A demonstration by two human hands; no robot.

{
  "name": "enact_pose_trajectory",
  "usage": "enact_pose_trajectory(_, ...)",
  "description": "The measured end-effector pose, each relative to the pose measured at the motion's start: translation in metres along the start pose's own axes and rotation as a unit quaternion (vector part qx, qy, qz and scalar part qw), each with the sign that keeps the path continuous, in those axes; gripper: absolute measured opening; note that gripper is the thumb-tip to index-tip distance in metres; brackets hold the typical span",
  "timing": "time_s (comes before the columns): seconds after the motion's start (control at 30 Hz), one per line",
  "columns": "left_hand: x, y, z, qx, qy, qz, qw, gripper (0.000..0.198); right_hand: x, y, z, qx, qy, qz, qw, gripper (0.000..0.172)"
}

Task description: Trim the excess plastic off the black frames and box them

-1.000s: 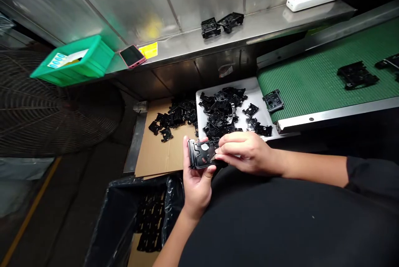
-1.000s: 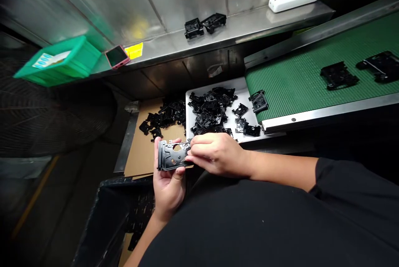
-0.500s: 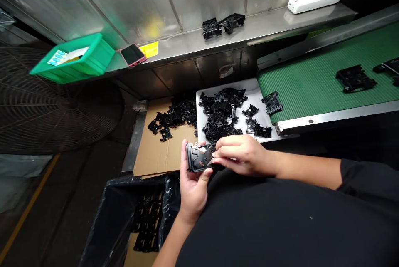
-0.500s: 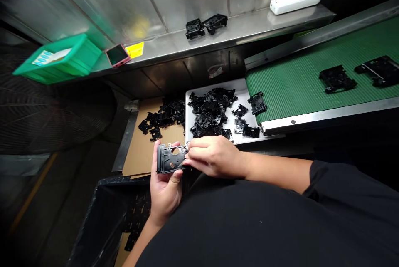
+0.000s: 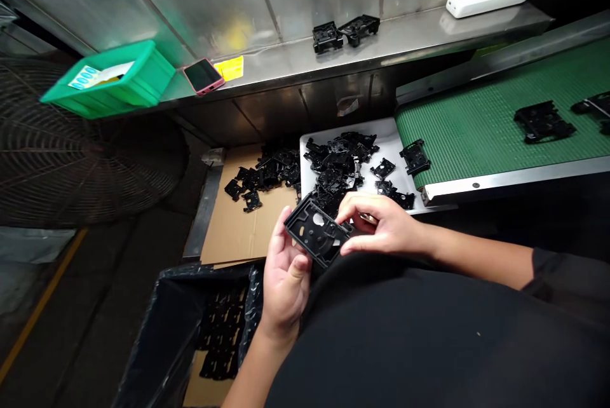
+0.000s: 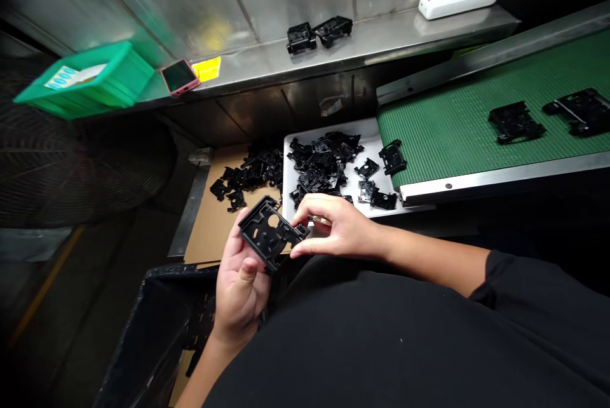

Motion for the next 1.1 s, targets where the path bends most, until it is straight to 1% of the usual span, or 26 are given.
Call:
enact_pose_trajectory(0.07,-0.001,-0.001,-0.002,-0.023,-0.007,0.005,1.0,0.116,0.004,-0.002,0.0,0.015,-0.006,-0.031,0.999,0.038)
enact_pose_trajectory(0.1,-0.001,-0.001,-0.003,-0.039,-0.011,0.005,0.999,0.125,0.005,-0.004,0.001,0.017,0.0,-0.036,0.999,0.038)
enact_pose_trajectory(0.13,-0.001,0.0,-0.004,-0.057,-0.015,0.002,0.998,0.129,0.006,-0.005,0.003,0.015,0.012,-0.034,0.999,0.039)
enact_pose_trajectory(0.2,0.001,0.002,-0.007,-0.088,-0.025,-0.006,0.996,0.123,0.005,-0.007,0.009,-0.009,0.051,-0.02,0.998,0.038)
enact_pose_trajectory(0.27,0.004,0.004,-0.011,-0.105,-0.035,-0.006,0.994,0.115,0.002,-0.005,0.014,-0.051,0.075,-0.007,0.996,0.032)
enact_pose_trajectory(0.3,0.005,0.004,-0.012,-0.111,-0.037,0.0,0.993,0.113,0.001,-0.003,0.015,-0.069,0.072,-0.008,0.995,0.027)
enact_pose_trajectory(0.37,0.007,0.002,-0.015,-0.119,-0.046,0.015,0.992,0.111,-0.001,0.004,0.012,-0.087,0.044,-0.026,0.995,0.021)
enact_pose_trajectory(0.4,0.008,0.0,-0.016,-0.122,-0.052,0.022,0.991,0.11,-0.002,0.007,0.01,-0.091,0.025,-0.036,0.995,0.023)
enact_pose_trajectory(0.47,0.009,-0.003,-0.016,-0.128,-0.059,0.036,0.989,0.109,-0.005,0.01,0.006,-0.105,-0.005,-0.035,0.994,0.041)
enact_pose_trajectory(0.5,0.01,-0.005,-0.016,-0.129,-0.061,0.045,0.989,0.109,-0.007,0.009,0.005,-0.114,-0.013,-0.017,0.993,0.049)
enact_pose_trajectory(0.53,0.01,-0.007,-0.016,-0.13,-0.063,0.055,0.988,0.109,-0.009,0.006,0.004,-0.122,-0.015,0.008,0.992,0.051)
enact_pose_trajectory(0.6,0.011,-0.01,-0.016,-0.13,-0.065,0.072,0.987,0.109,-0.012,0.001,0.003,-0.134,-0.011,0.052,0.99,0.045)
enact_pose_trajectory(0.63,0.012,-0.01,-0.016,-0.129,-0.065,0.074,0.987,0.108,-0.012,-0.001,0.003,-0.135,-0.009,0.056,0.989,0.042)
enact_pose_trajectory(0.67,0.013,-0.009,-0.016,-0.128,-0.064,0.068,0.987,0.108,-0.011,-0.001,0.003,-0.137,-0.013,0.044,0.99,0.043)
enact_pose_trajectory(0.7,0.014,-0.007,-0.016,-0.127,-0.061,0.055,0.989,0.107,-0.01,0.0,0.002,-0.139,-0.02,0.019,0.99,0.045)
enact_pose_trajectory(0.77,0.015,-0.002,-0.016,-0.12,-0.054,0.018,0.991,0.107,-0.005,0.002,0.002,-0.133,-0.031,-0.033,0.99,0.047)
enact_pose_trajectory(0.8,0.016,0.001,-0.016,-0.113,-0.052,-0.002,0.992,0.107,-0.002,0.001,0.004,-0.125,-0.029,-0.044,0.991,0.046)
enact_pose_trajectory(0.87,0.017,0.003,-0.015,-0.096,-0.045,-0.033,0.994,0.107,0.003,-0.002,0.01,-0.103,-0.004,-0.034,0.994,0.043)
enact_pose_trajectory(0.97,0.017,0.003,-0.013,-0.072,-0.017,-0.06,0.995,0.107,0.006,-0.008,0.018,-0.077,0.039,-0.014,0.996,0.041)
enact_pose_trajectory(1.03,0.015,0.001,-0.01,-0.056,0.02,-0.071,0.996,0.105,0.008,-0.009,0.017,-0.07,0.033,-0.03,0.997,0.033)
enact_pose_trajectory(1.1,0.012,-0.001,-0.006,-0.036,0.062,-0.074,0.995,0.1,0.01,-0.009,0.011,-0.068,-0.001,-0.055,0.996,0.026)
Point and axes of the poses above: each hand's wrist, its own x-axis away from the middle knuckle, its own y-axis out of the back of the hand, z = x × y, the point moved 6 cm from there along -x, towards the middle knuckle, and after that the axes turned 14 degrees about y, right-handed, at the moved point
